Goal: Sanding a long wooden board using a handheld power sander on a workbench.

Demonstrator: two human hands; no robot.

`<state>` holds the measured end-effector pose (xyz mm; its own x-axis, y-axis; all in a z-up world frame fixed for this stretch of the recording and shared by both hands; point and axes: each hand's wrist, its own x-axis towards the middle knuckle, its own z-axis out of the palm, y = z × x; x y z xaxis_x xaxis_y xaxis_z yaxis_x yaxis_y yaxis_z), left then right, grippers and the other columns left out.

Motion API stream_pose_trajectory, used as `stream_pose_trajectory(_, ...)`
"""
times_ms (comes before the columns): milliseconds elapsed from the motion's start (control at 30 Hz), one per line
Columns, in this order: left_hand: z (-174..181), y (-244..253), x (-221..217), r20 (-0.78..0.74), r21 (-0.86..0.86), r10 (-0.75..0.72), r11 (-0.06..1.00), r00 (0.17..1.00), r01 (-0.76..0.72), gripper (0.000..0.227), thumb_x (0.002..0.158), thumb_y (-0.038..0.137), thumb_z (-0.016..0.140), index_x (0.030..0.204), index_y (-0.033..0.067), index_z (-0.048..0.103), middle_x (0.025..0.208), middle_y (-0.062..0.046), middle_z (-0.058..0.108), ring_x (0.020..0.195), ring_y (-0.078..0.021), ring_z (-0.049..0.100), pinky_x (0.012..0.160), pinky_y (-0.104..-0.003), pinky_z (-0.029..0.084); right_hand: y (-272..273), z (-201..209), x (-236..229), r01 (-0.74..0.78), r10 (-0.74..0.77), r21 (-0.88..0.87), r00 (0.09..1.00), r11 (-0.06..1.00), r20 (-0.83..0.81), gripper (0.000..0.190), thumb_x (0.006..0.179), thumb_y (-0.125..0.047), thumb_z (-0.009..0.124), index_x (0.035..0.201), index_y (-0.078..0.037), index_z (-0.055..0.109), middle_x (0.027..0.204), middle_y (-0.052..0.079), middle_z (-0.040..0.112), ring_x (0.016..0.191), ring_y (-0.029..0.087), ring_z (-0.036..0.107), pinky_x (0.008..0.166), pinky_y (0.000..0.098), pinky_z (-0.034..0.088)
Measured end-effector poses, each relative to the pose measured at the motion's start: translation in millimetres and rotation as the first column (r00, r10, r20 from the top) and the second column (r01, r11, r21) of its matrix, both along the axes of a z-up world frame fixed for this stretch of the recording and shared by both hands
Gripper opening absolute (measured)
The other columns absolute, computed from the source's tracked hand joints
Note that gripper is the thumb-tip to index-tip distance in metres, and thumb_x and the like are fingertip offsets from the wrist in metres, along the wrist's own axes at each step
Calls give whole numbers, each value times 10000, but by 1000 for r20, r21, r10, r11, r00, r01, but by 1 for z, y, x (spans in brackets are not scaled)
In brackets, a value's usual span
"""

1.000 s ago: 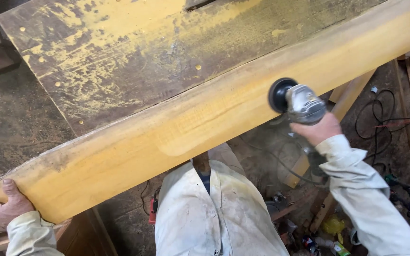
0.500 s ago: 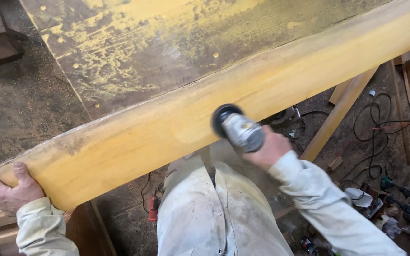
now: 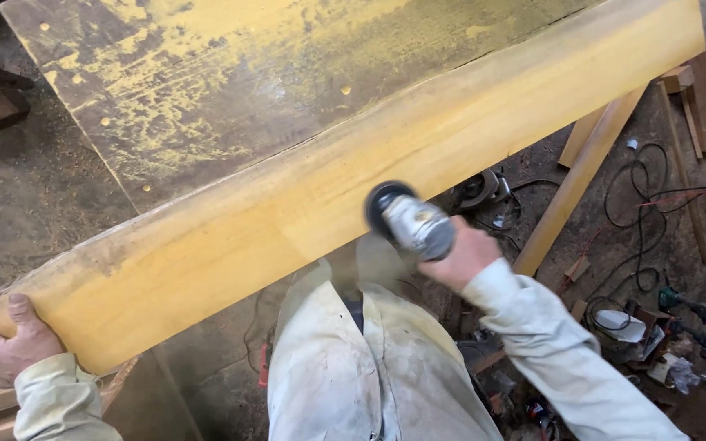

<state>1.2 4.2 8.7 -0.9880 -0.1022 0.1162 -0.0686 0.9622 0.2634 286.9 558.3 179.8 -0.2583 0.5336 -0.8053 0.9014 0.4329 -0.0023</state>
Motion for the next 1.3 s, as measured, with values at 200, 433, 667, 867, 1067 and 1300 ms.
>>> stream_pose_trajectory(200,10,6,0,34,15,-28,1000,999,27,687,1215,497,695,1609,25,388,1465,-429,503,1292,-596,459,995,-650,380,62,-2,28,265,-251,89,958,960,-138,658,675,-368,868,1236,-112,639,1072,119,751,885,257,729,855,382,606)
stream_pose_trajectory(433,14,11,1,76,41,-6,999,997,3,701,1182,393,743,1594,-41,378,1424,-383,505,1249,-554,479,1004,-608,357,178,-40,79,396,-312,229,891,890,-329,557,627,-390,893,1074,-83,769,940,98,733,796,231,659,719,395,520)
stream_pose_trajectory(667,86,172,42,342,300,2,947,940,-111,975,961,627,575,1621,33,173,1677,-259,225,1522,-481,168,1212,-612,135,210,-32,27,365,-285,187,892,912,-352,598,670,-447,865,1147,-106,748,1037,102,746,893,223,685,820,370,527)
stream_pose_trajectory(867,23,170,49,188,187,-7,982,982,-29,1032,969,615,702,1612,-28,212,1629,-312,335,1464,-518,378,1197,-534,291,112,18,-62,250,-233,87,958,964,-164,727,601,-596,799,1224,-240,683,1081,50,761,877,202,721,795,336,596)
stream_pose_trajectory(1067,2,151,47,21,218,-113,970,993,105,927,952,522,795,1491,-167,487,1411,-399,569,1282,-537,546,1054,-560,428,25,-18,-90,-168,157,-15,949,986,-272,697,606,-637,743,1131,-182,696,956,94,780,886,307,771,764,403,615)
stream_pose_trajectory(1300,9,160,47,104,232,-69,972,992,43,926,968,503,765,1537,-136,411,1505,-368,487,1369,-515,463,1107,-566,366,-42,-41,-131,-420,385,-145,896,896,-221,494,796,-453,682,1120,-119,515,948,128,714,856,384,715,739,499,593)
